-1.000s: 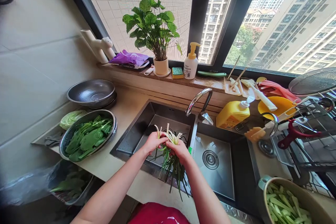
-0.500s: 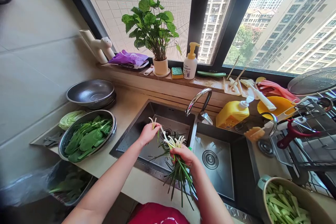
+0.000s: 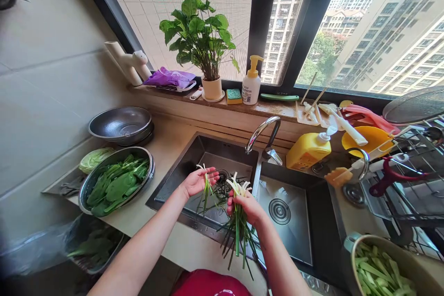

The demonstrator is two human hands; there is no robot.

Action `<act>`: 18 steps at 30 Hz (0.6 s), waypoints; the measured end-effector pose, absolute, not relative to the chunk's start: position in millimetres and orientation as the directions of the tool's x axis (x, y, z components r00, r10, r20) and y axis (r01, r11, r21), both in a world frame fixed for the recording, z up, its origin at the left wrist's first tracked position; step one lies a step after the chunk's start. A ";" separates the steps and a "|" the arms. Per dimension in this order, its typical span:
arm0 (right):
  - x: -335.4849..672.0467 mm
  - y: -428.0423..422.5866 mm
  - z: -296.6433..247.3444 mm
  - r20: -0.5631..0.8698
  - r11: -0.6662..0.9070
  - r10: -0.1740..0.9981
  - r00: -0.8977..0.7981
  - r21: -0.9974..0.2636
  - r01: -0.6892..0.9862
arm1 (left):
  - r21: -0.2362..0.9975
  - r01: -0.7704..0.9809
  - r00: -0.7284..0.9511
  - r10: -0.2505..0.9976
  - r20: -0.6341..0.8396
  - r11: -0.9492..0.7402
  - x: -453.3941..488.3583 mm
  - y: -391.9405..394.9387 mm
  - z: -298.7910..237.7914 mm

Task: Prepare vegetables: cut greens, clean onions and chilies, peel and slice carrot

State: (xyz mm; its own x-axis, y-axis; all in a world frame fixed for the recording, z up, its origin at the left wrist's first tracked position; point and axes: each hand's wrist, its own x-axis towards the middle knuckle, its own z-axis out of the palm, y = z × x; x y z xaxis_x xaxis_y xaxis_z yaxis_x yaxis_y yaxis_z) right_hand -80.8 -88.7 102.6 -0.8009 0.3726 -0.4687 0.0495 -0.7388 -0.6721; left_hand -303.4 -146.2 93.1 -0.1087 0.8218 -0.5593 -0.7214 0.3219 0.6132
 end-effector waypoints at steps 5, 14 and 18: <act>-104.2 -87.8 109.1 -0.401 -0.541 0.601 -0.691 -0.841 0.018 | 0.420 -0.849 0.156 0.912 -0.380 0.320 -285.4 -148.3 106.0; -116.6 -86.8 104.1 -0.361 -0.404 0.617 -0.700 -0.908 0.112 | 0.533 -0.786 0.062 0.899 -0.434 0.312 -252.2 -145.0 126.4; -111.0 -83.4 98.7 -0.372 -0.405 0.636 -0.676 -0.907 0.118 | 0.738 -0.573 -0.011 0.897 -0.441 0.356 -246.8 -152.1 123.2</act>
